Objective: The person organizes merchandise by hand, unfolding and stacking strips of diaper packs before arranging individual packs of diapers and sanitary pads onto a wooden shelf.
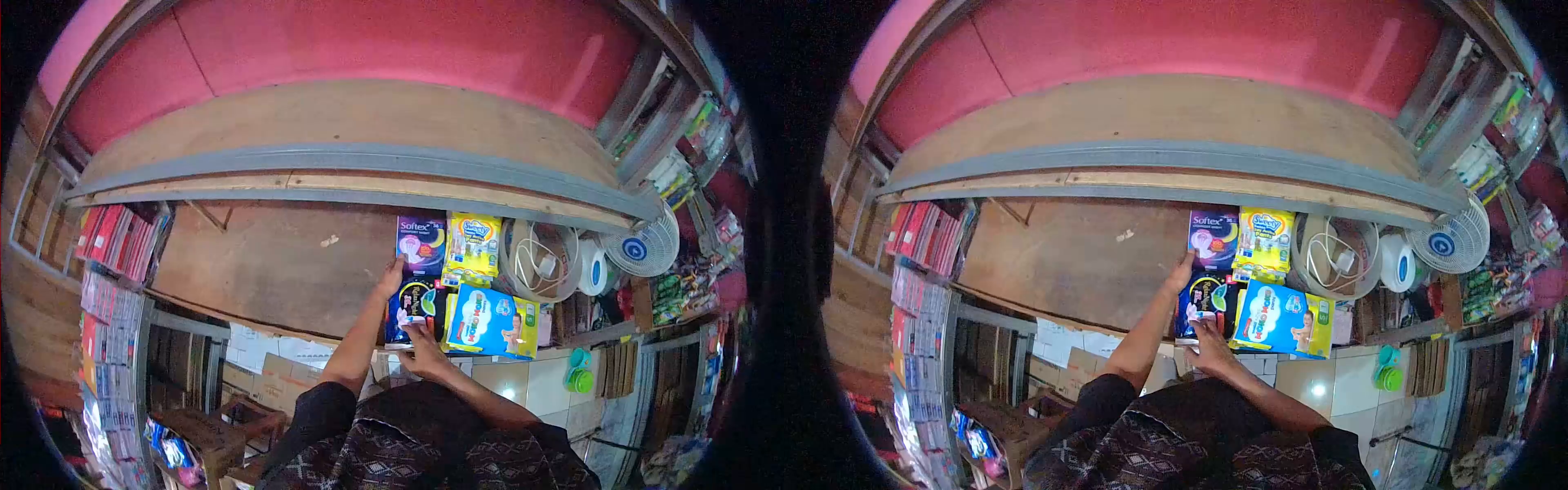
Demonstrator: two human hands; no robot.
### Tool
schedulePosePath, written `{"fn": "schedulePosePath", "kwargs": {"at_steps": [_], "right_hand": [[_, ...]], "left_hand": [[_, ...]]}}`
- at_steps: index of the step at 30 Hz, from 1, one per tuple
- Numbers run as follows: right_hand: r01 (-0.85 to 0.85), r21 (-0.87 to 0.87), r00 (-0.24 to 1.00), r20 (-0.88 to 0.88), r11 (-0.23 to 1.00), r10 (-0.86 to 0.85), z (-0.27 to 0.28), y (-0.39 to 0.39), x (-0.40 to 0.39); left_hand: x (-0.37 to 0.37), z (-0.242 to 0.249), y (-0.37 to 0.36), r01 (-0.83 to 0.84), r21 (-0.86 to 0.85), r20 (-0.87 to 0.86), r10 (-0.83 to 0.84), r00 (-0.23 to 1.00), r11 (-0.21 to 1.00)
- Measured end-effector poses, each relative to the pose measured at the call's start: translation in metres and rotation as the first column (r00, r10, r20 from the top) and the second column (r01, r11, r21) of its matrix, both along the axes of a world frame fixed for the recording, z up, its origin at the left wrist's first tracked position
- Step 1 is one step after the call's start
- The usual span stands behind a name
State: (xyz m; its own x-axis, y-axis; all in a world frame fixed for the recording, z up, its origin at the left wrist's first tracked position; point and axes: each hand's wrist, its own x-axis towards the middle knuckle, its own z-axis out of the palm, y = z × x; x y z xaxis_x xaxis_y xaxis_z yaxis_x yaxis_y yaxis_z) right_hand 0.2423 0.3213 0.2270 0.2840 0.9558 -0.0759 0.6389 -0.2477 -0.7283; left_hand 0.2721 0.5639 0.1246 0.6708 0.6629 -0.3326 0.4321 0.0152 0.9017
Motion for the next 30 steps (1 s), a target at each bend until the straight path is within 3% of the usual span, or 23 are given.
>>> {"fn": "schedulePosePath", "kwargs": {"at_steps": [3,4,8,11,15,17,19,20,23,26,30], "right_hand": [[-0.068,0.007,0.998,-0.003,0.998,0.068,0.008,-0.006,0.000],[-0.097,0.025,0.995,0.014,0.995,0.097,0.004,-0.007,0.000],[-0.162,0.055,0.987,0.007,0.985,0.162,0.006,-0.010,-0.002],[-0.243,0.065,0.970,0.032,0.968,0.241,-0.002,-0.009,-0.008],[-0.345,-0.010,0.938,-0.031,0.939,0.344,0.025,-0.003,-0.024],[-0.404,0.089,0.913,0.092,0.910,0.397,-0.006,-0.005,-0.033],[-0.445,-0.037,0.894,0.035,0.895,0.446,-0.012,-0.002,-0.046],[-0.509,-0.016,0.855,0.107,0.860,0.508,-0.034,-0.003,-0.049],[-0.605,-0.311,0.743,0.113,0.733,0.660,-0.045,-0.005,-0.074],[-0.698,-0.456,0.588,0.074,0.552,0.805,-0.058,-0.015,-0.105],[-0.802,-0.503,0.343,0.054,0.322,0.938,-0.060,-0.037,-0.162]], "left_hand": [[-0.003,-0.012,0.002,-0.130,0.121,0.230,0.100,0.968,0.984],[-0.018,0.029,-0.008,-0.181,0.075,0.208,0.162,0.965,0.981],[-0.079,0.048,-0.022,-0.359,0.168,0.198,0.325,0.925,0.918],[-0.142,0.046,-0.059,-0.499,0.378,0.160,0.476,0.865,0.780],[-0.214,0.055,-0.141,-0.659,0.497,0.207,0.660,0.722,0.565],[-0.244,0.035,-0.186,-0.702,0.556,0.217,0.738,0.639,0.444],[-0.277,-0.005,-0.228,-0.703,0.463,0.052,0.776,0.629,0.539],[-0.294,-0.027,-0.249,-0.714,0.400,-0.029,0.786,0.617,0.575],[-0.343,-0.075,-0.303,-0.646,0.062,-0.310,0.630,0.712,0.761],[-0.374,-0.070,-0.350,-0.660,0.168,-0.295,0.676,0.675,0.732],[-0.410,-0.069,-0.398,-0.833,0.178,-0.256,0.842,0.475,0.524]]}}
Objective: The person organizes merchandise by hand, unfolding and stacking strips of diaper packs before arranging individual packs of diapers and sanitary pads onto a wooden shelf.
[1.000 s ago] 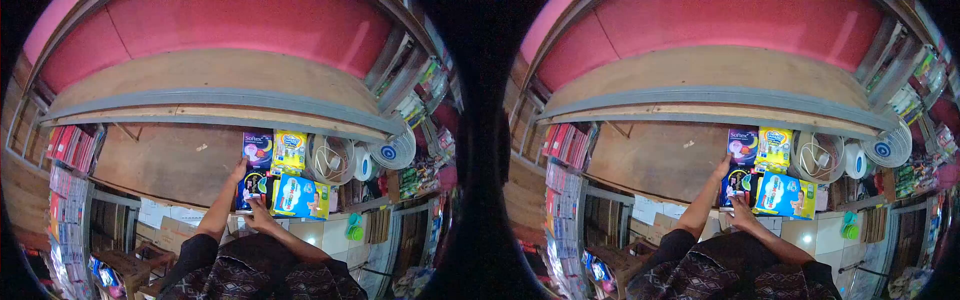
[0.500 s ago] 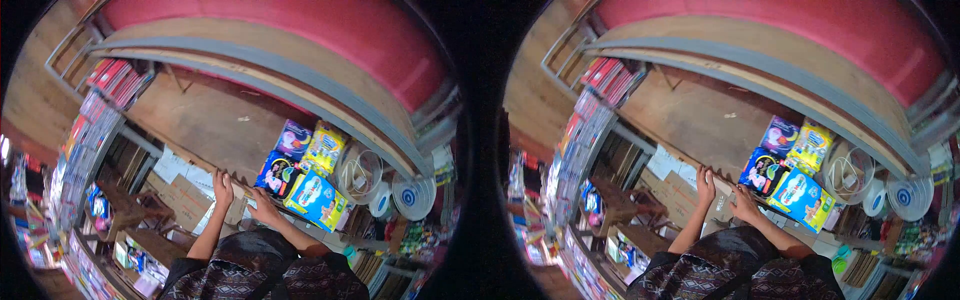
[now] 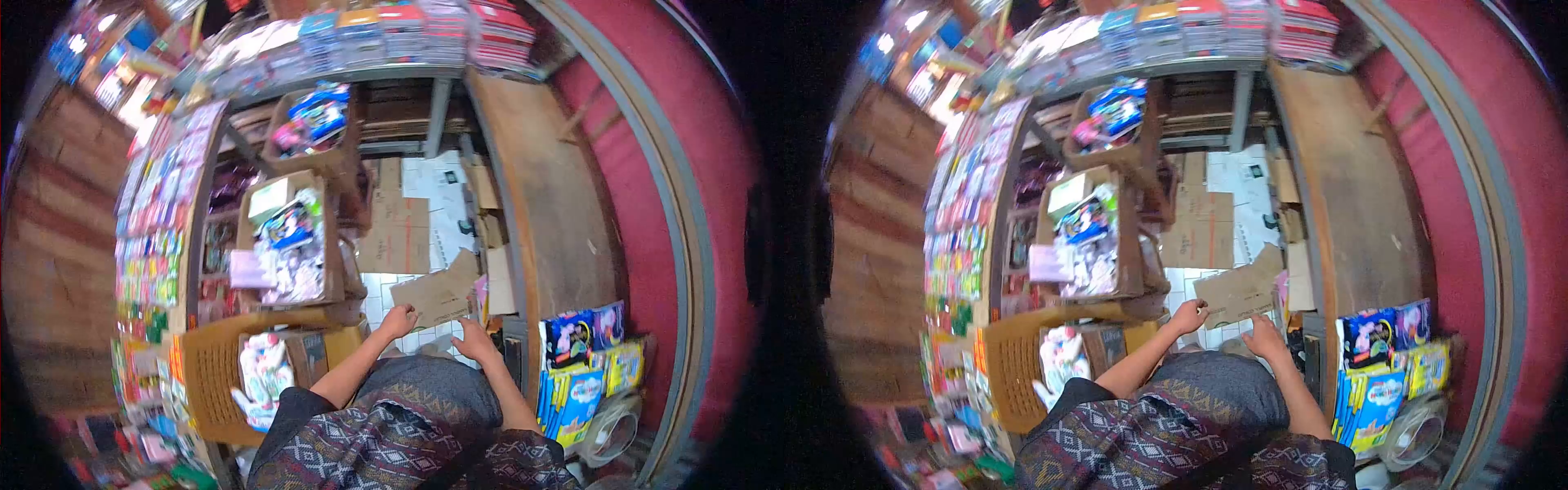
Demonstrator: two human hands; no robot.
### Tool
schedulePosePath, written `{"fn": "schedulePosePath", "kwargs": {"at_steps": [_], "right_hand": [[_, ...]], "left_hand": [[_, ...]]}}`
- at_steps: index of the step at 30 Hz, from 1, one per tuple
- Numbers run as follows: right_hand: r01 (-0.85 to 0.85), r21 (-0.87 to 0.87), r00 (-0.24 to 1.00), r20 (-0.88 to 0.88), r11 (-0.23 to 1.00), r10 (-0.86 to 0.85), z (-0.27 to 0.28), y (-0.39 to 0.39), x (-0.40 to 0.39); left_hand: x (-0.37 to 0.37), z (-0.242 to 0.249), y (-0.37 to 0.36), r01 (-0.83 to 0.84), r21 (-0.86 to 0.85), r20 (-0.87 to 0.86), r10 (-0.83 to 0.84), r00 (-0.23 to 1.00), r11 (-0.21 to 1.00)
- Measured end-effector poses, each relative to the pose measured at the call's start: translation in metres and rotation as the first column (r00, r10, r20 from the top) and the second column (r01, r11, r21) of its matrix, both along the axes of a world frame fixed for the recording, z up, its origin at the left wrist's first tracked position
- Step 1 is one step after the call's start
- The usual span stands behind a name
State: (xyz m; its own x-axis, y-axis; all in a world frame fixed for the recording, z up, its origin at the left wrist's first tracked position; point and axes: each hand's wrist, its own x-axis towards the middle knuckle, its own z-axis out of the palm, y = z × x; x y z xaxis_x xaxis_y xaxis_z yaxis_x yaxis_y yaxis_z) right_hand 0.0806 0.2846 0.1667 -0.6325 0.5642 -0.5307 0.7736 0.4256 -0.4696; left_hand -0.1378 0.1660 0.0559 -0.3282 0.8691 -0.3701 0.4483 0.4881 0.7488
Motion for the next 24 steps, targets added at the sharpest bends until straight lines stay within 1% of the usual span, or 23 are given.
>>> {"fn": "schedulePosePath", "kwargs": {"at_steps": [3,4,6,7,8,11,12,15,17,18,20,21,22,24], "right_hand": [[-0.194,0.011,0.981,0.018,0.981,0.194,0.007,-0.018,-0.043],[-0.236,0.020,0.972,-0.003,0.972,0.236,0.007,-0.024,-0.056],[-0.309,-0.004,0.951,0.026,0.951,0.309,0.010,-0.035,-0.080],[-0.340,-0.015,0.939,0.037,0.940,0.341,0.012,-0.040,-0.091],[-0.376,0.001,0.927,0.014,0.927,0.376,0.013,-0.046,-0.099],[-0.445,0.040,0.894,-0.046,0.895,0.447,0.014,-0.056,-0.122],[-0.455,0.042,0.888,-0.057,0.890,0.457,0.015,-0.059,-0.130],[-0.495,0.066,0.862,-0.085,0.866,0.499,0.003,-0.059,-0.142],[-0.504,0.077,0.856,-0.087,0.860,0.509,0.000,-0.057,-0.149],[-0.496,0.076,0.861,-0.080,0.865,0.501,0.001,-0.057,-0.151],[-0.477,0.061,0.874,-0.076,0.877,0.480,-0.001,-0.052,-0.154],[-0.466,0.046,0.880,-0.077,0.884,0.468,-0.005,-0.047,-0.154],[-0.455,0.030,0.886,-0.079,0.890,0.456,-0.009,-0.042,-0.153],[-0.459,0.068,0.882,-0.083,0.886,0.463,-0.015,-0.031,-0.154]], "left_hand": [[-0.024,0.011,-0.034,-0.198,0.024,0.014,0.197,0.980,0.980],[-0.031,0.011,-0.045,-0.256,0.024,0.016,0.256,0.967,0.966],[-0.041,0.015,-0.069,-0.388,0.104,0.069,0.383,0.921,0.916],[-0.046,0.019,-0.081,-0.448,0.142,0.094,0.438,0.894,0.883],[-0.051,0.024,-0.092,-0.497,0.209,0.058,0.497,0.866,0.842],[-0.074,0.055,-0.119,-0.715,0.202,0.173,0.694,0.699,0.669],[-0.083,0.050,-0.126,-0.749,0.291,0.172,0.738,0.653,0.595],[-0.124,0.028,-0.134,-0.871,0.309,0.426,0.763,0.486,0.383],[-0.150,0.031,-0.130,-0.879,0.334,0.358,0.816,0.453,0.341],[-0.156,0.066,-0.124,-0.922,0.219,0.455,0.803,0.386,0.319],[-0.182,0.044,-0.110,-0.886,0.319,0.393,0.804,0.446,0.335],[-0.191,0.052,-0.101,-0.865,0.366,0.360,0.805,0.472,0.344],[-0.196,0.059,-0.092,-0.867,0.352,0.379,0.793,0.478,0.354],[-0.201,0.079,-0.072,-0.819,0.420,0.327,0.777,0.539,0.391]]}}
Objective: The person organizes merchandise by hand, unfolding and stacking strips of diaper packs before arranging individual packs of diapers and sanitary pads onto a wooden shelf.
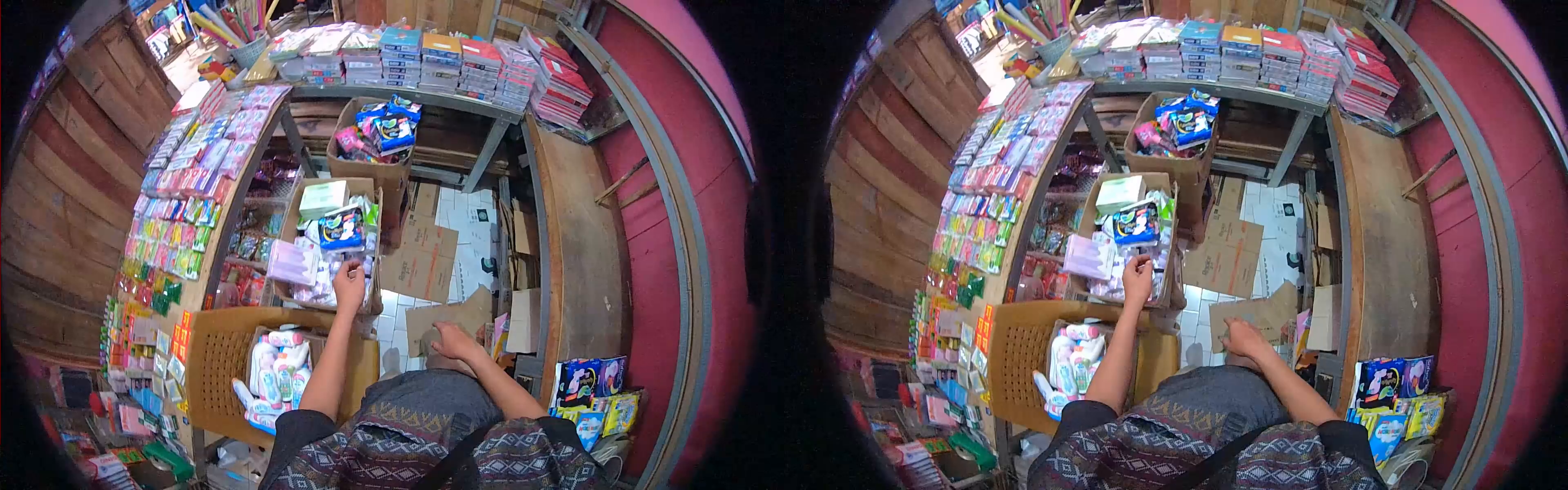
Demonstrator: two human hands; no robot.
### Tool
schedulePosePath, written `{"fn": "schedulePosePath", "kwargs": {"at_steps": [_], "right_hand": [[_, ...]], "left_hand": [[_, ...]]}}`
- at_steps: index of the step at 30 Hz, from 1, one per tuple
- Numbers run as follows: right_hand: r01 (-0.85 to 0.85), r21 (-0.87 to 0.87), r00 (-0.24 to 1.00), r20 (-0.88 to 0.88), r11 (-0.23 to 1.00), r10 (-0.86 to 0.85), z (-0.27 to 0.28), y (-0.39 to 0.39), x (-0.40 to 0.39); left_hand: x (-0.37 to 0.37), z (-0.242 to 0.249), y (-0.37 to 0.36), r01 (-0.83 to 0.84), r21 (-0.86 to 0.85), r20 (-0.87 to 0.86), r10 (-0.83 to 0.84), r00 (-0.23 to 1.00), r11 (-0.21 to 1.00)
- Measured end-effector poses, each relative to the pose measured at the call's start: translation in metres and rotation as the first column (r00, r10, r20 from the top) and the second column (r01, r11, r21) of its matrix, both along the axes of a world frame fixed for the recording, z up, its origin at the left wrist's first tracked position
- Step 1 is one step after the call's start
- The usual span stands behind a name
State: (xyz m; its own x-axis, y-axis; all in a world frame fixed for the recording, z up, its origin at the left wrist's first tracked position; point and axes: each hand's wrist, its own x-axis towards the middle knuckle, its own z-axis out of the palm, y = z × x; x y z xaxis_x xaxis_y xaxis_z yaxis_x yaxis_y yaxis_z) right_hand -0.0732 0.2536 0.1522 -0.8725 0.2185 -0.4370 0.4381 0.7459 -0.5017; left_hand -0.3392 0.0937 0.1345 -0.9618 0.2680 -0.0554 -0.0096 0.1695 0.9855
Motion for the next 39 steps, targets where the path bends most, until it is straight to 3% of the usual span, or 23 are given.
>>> {"fn": "schedulePosePath", "kwargs": {"at_steps": [2,5,7,11,15,19,23,27,29,33,37,39], "right_hand": [[0.010,0.006,1.000,-0.010,1.000,-0.010,-0.003,0.015,-0.004],[0.039,-0.039,0.999,-0.019,0.998,-0.040,-0.001,0.041,-0.015],[0.043,-0.086,0.998,-0.034,0.995,-0.046,-0.001,0.063,-0.025],[0.062,-0.092,0.998,0.002,0.994,-0.062,-0.030,0.122,-0.046],[0.126,-0.098,0.992,0.037,0.987,-0.123,-0.014,0.171,-0.063],[0.179,-0.087,0.984,-0.005,0.980,-0.181,-0.009,0.216,-0.071],[0.132,-0.012,0.988,0.084,0.991,-0.130,-0.022,0.247,-0.080],[0.146,-0.026,0.980,0.138,0.989,-0.141,-0.021,0.262,-0.099],[0.185,-0.039,0.971,0.162,0.982,-0.176,-0.009,0.268,-0.112],[0.265,-0.049,0.957,0.132,0.963,-0.257,0.004,0.282,-0.134],[0.315,0.011,0.941,0.123,0.949,-0.314,0.013,0.300,-0.158],[0.332,0.006,0.935,0.134,0.943,-0.329,0.020,0.307,-0.173]], "left_hand": [[-0.003,0.032,0.021,0.038,0.006,0.001,-0.038,0.999,0.999],[-0.017,0.021,0.050,0.089,-0.152,-0.092,-0.104,0.990,0.984],[-0.017,0.024,0.068,0.118,-0.161,-0.134,-0.140,0.981,0.980],[-0.025,0.012,0.102,0.139,-0.166,-0.035,-0.147,0.989,0.976],[-0.043,0.014,0.140,0.109,-0.139,-0.007,-0.111,0.994,0.984],[-0.088,0.022,0.183,0.080,-0.124,-0.064,-0.089,0.994,0.989],[-0.145,0.035,0.225,0.038,-0.162,-0.139,-0.061,0.988,0.986],[-0.236,-0.017,0.261,-0.045,-0.115,-0.225,0.018,0.974,0.992],[-0.262,-0.004,0.276,-0.042,-0.331,-0.247,-0.044,0.968,0.943],[-0.298,0.010,0.304,-0.036,-0.445,-0.132,-0.026,0.991,0.895],[-0.319,0.012,0.318,0.064,-0.384,0.020,-0.061,0.998,0.921],[-0.330,-0.017,0.323,0.048,-0.303,-0.020,-0.057,0.998,0.952]]}}
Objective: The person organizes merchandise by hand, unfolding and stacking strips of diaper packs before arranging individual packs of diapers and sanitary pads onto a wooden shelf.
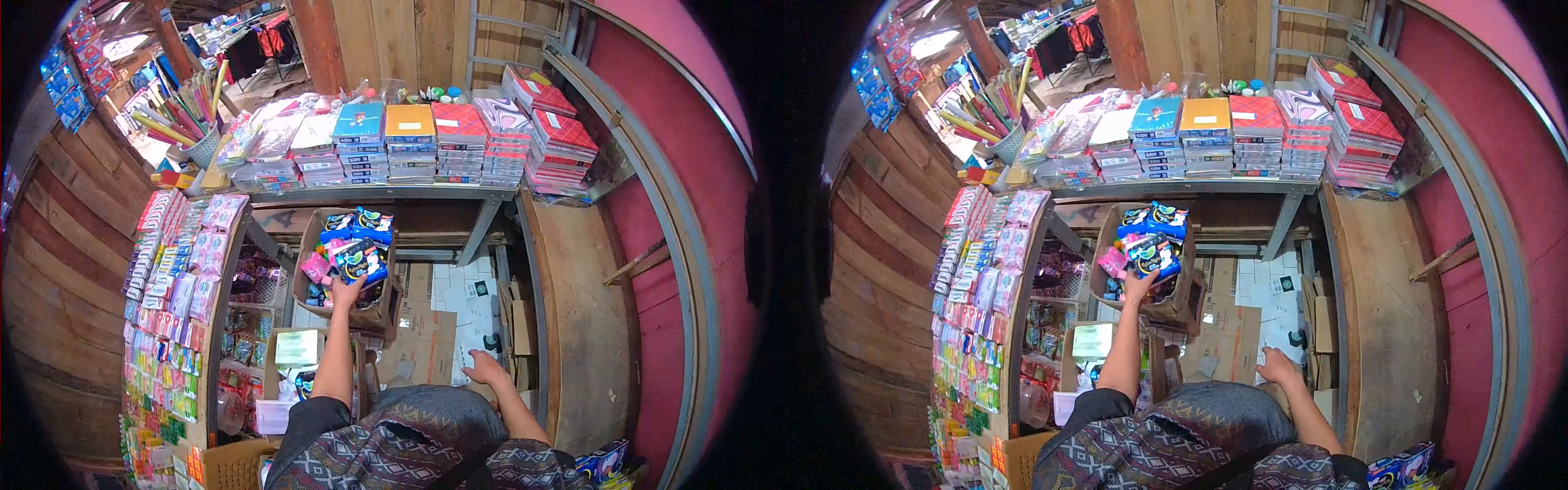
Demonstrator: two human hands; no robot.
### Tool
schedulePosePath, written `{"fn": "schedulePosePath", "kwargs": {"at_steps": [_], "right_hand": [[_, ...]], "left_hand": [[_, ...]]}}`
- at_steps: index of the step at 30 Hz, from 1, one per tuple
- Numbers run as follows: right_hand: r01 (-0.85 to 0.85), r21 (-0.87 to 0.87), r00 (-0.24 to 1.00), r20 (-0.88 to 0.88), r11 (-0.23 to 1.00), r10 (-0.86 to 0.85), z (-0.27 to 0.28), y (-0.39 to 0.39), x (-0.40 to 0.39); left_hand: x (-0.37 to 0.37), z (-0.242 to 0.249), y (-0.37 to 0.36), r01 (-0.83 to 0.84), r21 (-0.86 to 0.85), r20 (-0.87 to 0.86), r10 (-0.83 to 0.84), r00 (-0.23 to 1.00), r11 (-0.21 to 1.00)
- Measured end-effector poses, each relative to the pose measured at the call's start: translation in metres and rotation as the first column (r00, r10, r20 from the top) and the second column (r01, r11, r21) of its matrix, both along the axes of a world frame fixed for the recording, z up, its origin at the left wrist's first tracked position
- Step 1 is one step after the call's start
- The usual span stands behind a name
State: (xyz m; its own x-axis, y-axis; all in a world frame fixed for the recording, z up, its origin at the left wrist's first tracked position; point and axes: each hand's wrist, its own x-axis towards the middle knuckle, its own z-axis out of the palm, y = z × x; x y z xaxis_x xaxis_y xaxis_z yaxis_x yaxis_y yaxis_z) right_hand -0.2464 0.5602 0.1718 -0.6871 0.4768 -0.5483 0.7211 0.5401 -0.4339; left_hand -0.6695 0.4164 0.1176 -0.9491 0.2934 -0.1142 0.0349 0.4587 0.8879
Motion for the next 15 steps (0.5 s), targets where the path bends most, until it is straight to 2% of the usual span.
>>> {"fn": "schedulePosePath", "kwargs": {"at_steps": [2,3,6,7,9,11,14,15], "right_hand": [[0.003,0.010,1.000,-0.025,1.000,-0.003,-0.002,0.002,-0.013],[0.000,0.024,0.998,-0.056,1.000,0.002,-0.006,0.003,-0.020],[0.008,-0.019,0.996,-0.085,1.000,-0.010,-0.007,0.002,-0.044],[0.001,-0.041,0.997,-0.075,0.999,-0.004,0.003,0.001,-0.053],[-0.011,-0.061,0.997,-0.080,0.998,0.006,0.010,0.001,-0.068],[-0.021,-0.060,0.994,-0.109,0.998,0.015,0.011,0.002,-0.078],[-0.067,-0.003,0.985,-0.159,0.998,0.066,-0.002,0.008,-0.085],[-0.043,-0.020,0.982,-0.185,0.999,0.038,0.000,0.010,-0.088]], "left_hand": [[0.000,0.000,0.002,-0.011,0.014,0.018,0.010,1.000,1.000],[0.010,0.033,0.002,-0.014,0.018,0.079,0.013,0.997,1.000],[-0.014,-0.012,0.000,0.044,0.015,0.162,-0.046,0.986,0.999],[-0.018,-0.017,0.001,0.022,-0.052,0.164,-0.013,0.986,0.998],[-0.020,-0.025,-0.001,0.010,0.053,0.276,-0.025,0.961,0.999],[-0.012,-0.005,0.001,-0.016,0.201,0.340,-0.054,0.939,0.979],[-0.011,-0.008,0.002,0.027,0.111,0.054,-0.033,0.998,0.993],[-0.010,-0.004,0.000,0.057,0.129,-0.015,-0.056,0.998,0.990]]}}
